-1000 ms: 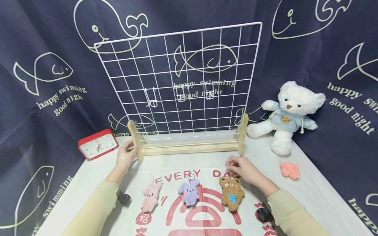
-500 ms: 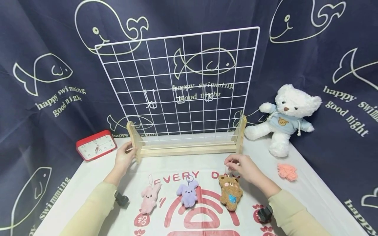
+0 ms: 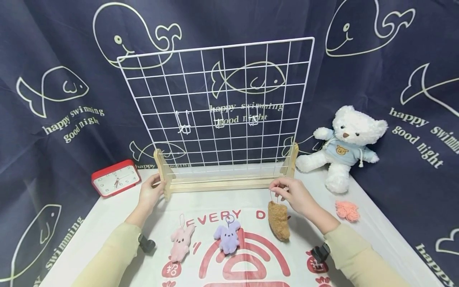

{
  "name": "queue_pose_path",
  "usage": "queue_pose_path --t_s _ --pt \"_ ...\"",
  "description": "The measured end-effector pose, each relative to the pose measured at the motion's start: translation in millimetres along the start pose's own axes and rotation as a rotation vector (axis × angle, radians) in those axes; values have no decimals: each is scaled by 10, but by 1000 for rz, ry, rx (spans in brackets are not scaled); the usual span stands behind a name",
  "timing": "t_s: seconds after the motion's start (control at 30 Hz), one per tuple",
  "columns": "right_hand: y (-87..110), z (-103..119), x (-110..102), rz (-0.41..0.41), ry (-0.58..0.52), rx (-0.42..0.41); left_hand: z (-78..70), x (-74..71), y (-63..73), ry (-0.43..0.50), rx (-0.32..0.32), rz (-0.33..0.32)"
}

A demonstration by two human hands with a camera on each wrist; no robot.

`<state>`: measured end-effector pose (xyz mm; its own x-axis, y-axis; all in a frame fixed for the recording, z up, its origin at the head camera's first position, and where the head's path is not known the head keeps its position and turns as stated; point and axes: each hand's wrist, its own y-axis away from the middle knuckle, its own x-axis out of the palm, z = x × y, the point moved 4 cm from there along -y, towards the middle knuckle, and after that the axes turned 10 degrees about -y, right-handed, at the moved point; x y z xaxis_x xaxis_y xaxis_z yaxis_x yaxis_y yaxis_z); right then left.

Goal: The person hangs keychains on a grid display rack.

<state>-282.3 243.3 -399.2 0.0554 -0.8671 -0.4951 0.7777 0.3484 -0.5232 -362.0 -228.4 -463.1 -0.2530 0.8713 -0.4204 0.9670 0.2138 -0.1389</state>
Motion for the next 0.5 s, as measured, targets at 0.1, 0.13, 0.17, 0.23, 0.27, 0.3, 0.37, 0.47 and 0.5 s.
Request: queue_pose_path --t_s 0.1,0.13,0.17,0.23,0.27,0.3,0.37,0.47,0.5 --pt "-60 54 -13 -26 12 -15 16 2 -6 1 2 0" --pt "-80 72 -17 -35 21 -19 16 4 -5 1 4 0" --pt "-98 84 -25 -44 26 -21 16 5 -4 1 6 -1" --pt "-135 103 -38 -61 25 -23 15 7 -1 1 9 -3" --pt "-154 114 -43 -68 27 -28 15 7 1 0 10 -3" --pt "-175 120 -44 -74 30 -32 14 8 2 1 11 -4" --pt "-220 131 -46 -91 44 -50 15 6 5 2 10 -7" --pt "-292 147 -52 -118 82 -92 17 5 4 3 8 -11" --pt "-316 150 -55 -127 93 -106 17 5 4 1 8 -13"
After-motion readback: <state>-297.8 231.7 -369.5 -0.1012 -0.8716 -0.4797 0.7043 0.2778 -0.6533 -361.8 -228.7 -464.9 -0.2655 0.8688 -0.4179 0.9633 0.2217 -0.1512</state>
